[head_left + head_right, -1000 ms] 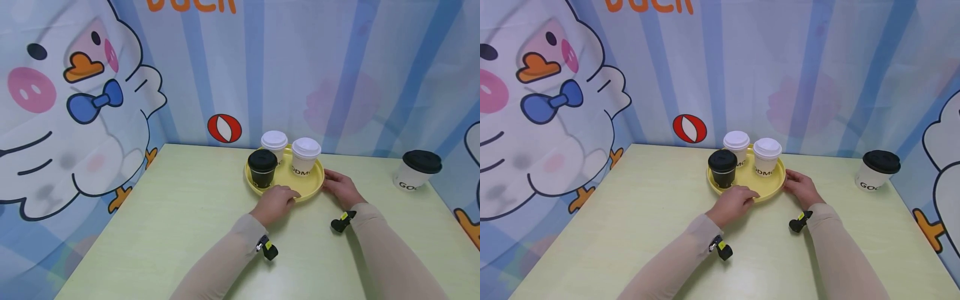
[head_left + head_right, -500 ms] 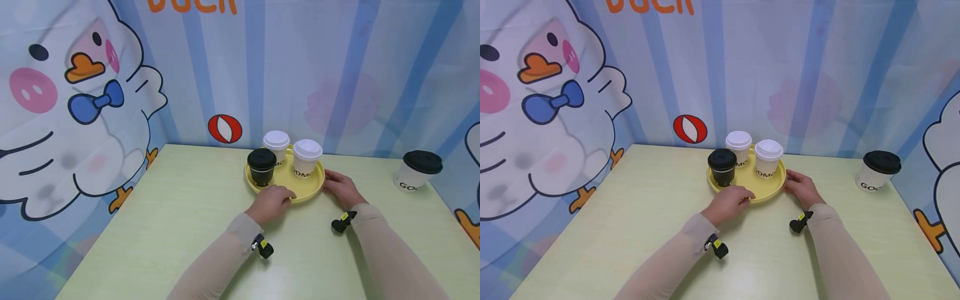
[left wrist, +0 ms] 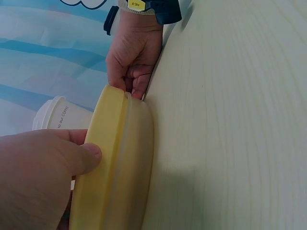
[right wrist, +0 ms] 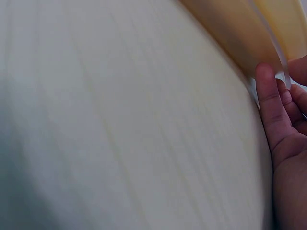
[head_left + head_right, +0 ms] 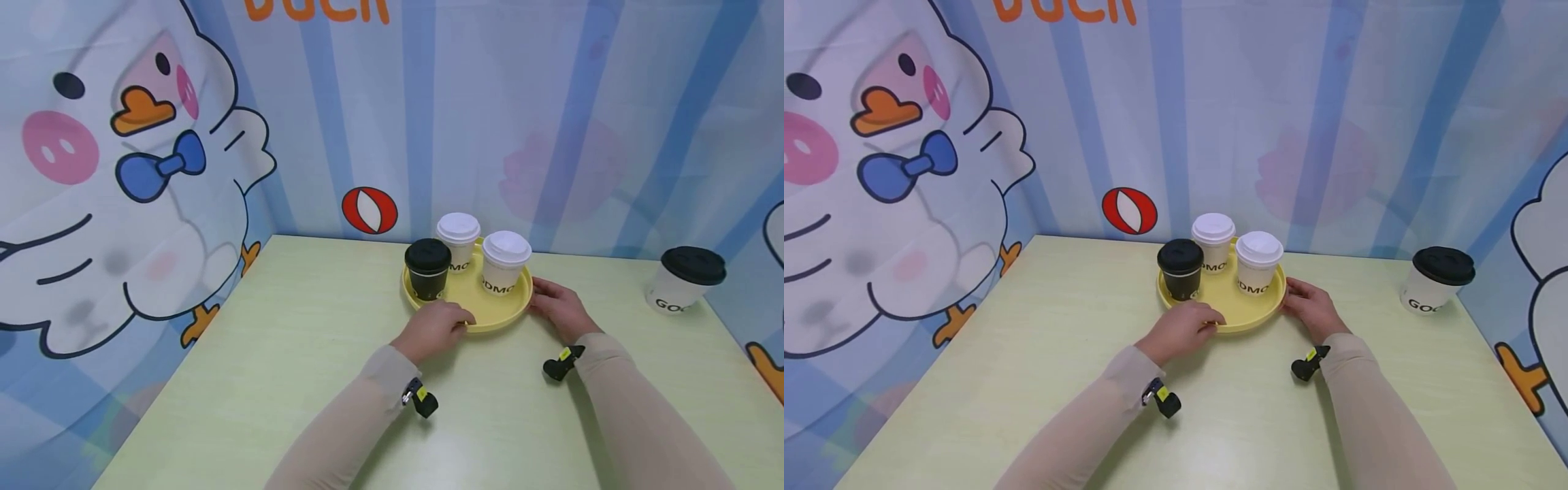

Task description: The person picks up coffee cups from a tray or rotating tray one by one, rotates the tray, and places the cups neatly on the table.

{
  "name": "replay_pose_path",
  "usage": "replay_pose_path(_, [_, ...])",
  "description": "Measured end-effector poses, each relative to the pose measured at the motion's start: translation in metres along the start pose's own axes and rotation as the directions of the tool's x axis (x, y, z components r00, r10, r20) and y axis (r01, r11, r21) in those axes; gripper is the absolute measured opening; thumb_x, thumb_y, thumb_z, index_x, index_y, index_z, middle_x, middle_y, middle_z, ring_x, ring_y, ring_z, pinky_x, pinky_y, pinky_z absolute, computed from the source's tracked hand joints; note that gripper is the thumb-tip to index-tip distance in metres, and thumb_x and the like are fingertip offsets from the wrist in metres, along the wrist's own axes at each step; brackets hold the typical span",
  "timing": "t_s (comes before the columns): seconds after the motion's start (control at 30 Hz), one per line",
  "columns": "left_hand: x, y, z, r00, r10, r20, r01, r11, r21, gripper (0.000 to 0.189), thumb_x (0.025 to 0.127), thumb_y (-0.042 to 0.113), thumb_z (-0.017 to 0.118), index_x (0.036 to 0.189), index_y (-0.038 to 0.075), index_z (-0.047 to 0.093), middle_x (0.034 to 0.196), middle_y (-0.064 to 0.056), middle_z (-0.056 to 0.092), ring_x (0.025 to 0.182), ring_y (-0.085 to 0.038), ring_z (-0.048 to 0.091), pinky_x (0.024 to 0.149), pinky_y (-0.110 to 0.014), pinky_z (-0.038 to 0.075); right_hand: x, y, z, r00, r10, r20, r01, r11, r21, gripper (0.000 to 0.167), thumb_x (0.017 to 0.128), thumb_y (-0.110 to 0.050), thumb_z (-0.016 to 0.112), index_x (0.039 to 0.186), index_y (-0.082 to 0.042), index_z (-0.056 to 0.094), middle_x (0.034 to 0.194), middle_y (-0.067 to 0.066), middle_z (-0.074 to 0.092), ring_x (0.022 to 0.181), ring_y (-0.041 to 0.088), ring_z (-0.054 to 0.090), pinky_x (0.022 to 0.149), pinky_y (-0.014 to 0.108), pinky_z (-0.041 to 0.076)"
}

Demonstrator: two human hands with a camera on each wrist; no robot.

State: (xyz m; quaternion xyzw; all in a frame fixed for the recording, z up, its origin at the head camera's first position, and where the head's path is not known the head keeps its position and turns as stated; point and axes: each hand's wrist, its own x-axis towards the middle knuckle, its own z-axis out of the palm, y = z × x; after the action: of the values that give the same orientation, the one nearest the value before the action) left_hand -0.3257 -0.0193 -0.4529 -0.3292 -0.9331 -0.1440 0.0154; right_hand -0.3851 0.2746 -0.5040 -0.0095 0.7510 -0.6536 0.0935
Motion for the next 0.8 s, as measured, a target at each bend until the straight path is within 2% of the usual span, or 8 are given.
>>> replay_pose_path(0.5, [-0.003,-0.01,-0.005,0.999,0.0,0.042,0.001,1.0,-0.022,0.024,0.099,0.018,0.065,0.121,0.02,0.075,0.113,0.008,0.072,0.104,-0.008,0.064,0.094,-0.023,0.05,-0.003,-0.003,0.004,1.0,-0.012,-0.02,0.013,0.999,0.039,0.065,0.102,-0.012,0.058,0.158,0.001,0.027,0.154,0.026,0.036,0.101,0.0,0.059,0.088,0.018,0.053])
replay_pose_path(0.8, [-0.005,-0.016,-0.009,0.998,-0.015,0.059,0.017,0.999,-0.038,0.023,0.099,0.018,0.066,0.121,0.021,0.075,0.113,0.008,0.072,0.103,-0.008,0.063,0.095,-0.023,0.05,-0.006,-0.008,0.005,1.0,0.013,-0.011,-0.012,1.0,0.025,0.065,0.102,-0.011,0.055,0.159,-0.001,0.025,0.157,0.025,0.034,0.105,0.003,0.057,0.089,0.018,0.053])
